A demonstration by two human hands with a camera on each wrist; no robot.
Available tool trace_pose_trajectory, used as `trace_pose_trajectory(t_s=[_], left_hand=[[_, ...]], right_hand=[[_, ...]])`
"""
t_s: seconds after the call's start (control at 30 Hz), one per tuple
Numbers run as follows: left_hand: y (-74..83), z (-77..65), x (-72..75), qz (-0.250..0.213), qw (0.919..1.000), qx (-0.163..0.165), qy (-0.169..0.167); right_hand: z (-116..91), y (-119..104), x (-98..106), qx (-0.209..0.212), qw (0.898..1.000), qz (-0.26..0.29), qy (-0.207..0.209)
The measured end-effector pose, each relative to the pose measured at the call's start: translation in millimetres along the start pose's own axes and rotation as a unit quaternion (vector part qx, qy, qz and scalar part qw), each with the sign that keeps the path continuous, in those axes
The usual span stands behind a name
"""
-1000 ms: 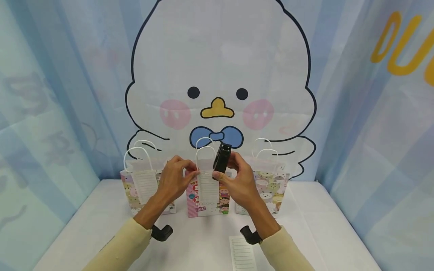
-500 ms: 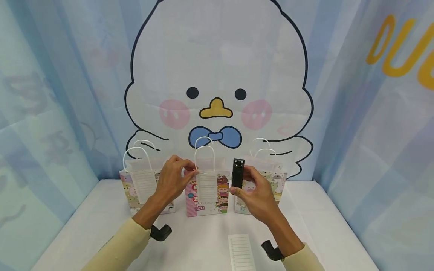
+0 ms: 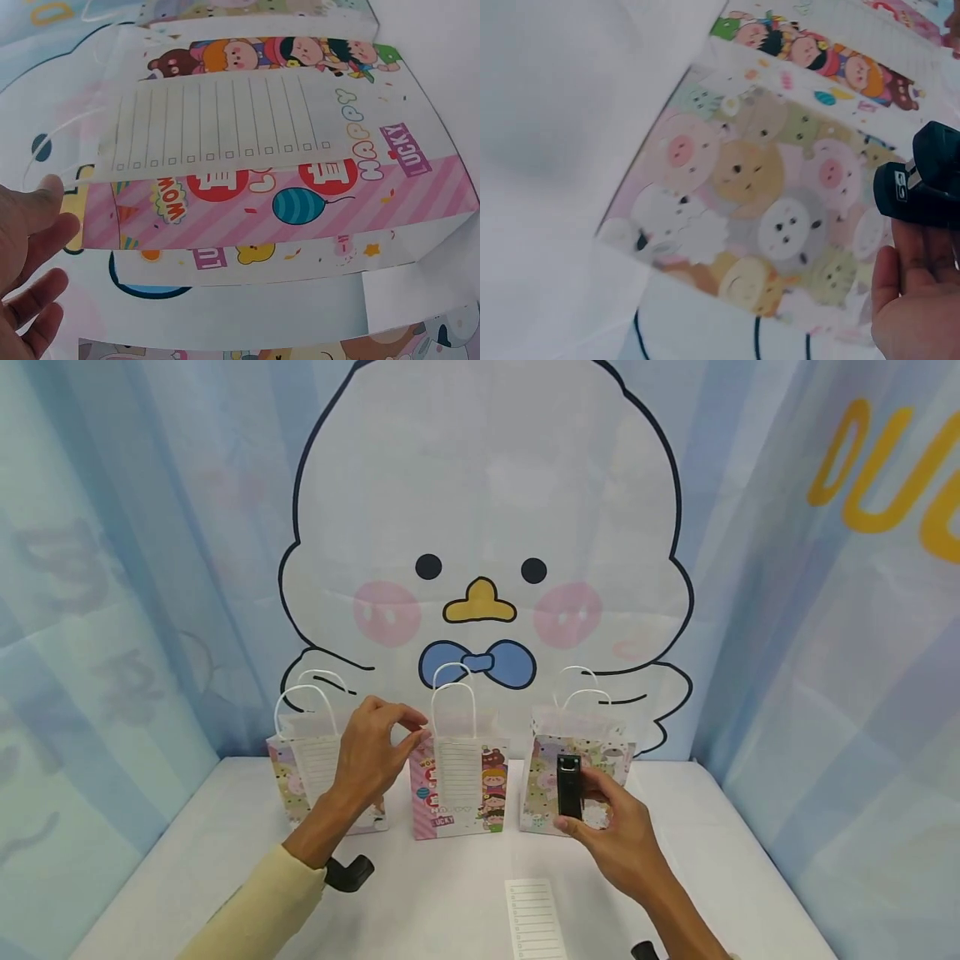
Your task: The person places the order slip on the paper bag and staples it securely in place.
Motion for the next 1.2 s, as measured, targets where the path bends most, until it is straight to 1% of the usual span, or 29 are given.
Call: trace_pose_trajectory(t_s=[0.13, 0.3, 0.4, 0.47, 0.63, 0.77, 0.9, 1.0, 1.07, 1.2], left_hand=[[7.8, 1.4, 3.7, 0.006, 0.9997, -0.023, 0.01], [25.2, 2.6, 7.9, 0.008, 0.997, -0.068, 0.036], [37.7, 3.1, 6.2, 0.009, 0.9952, -0.09, 0.038], [47.2, 3.7, 2.9, 0.008, 0.9936, -0.107, 0.036], [72.1, 4.1, -11.8, 0.006, 0.9891, -0.146, 0.021], [88.3, 4.0, -27.3, 0.007, 0.9873, -0.159, 0.0], [101.0, 5.2, -43.5, 0.008, 0.9852, -0.171, -0.014], [107.3, 6.5, -57.3, 0.011, 0.9844, -0.174, -0.024], [109.9, 7.3, -66.7, 0.013, 0.9846, -0.172, -0.032], [111.7, 8.7, -84.0, 0.016, 0.9865, -0.156, -0.047]], right_hand=[[-8.6, 17.4, 5.7, -0.017, 1.0, -0.025, 0.002], [-17.9, 36.5, 11.8, -0.035, 0.998, -0.056, 0.002], [-23.6, 48.2, 14.4, -0.051, 0.996, -0.074, -0.002], [-26.9, 56.7, 15.6, -0.069, 0.994, -0.087, -0.012], [-34.8, 77.3, 19.6, -0.111, 0.986, -0.119, -0.033], [-39.5, 92.1, 23.2, -0.128, 0.979, -0.152, -0.04], [-42.4, 108.6, 24.0, -0.157, 0.972, -0.161, -0.066], [-45.9, 120.6, 22.6, -0.175, 0.966, -0.167, -0.089], [-48.7, 127.1, 21.9, -0.178, 0.962, -0.181, -0.102], [-54.3, 139.4, 20.9, -0.184, 0.948, -0.222, -0.135]])
Point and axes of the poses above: each hand's wrist, its own z-axis towards the middle knuckle, its own x-axis out of the back of the hand, y = z × x, the point moved 8 cm from there along z, towards the middle knuckle, and after that the axes turned 9 degrees about -z, right-handed, at the moved point
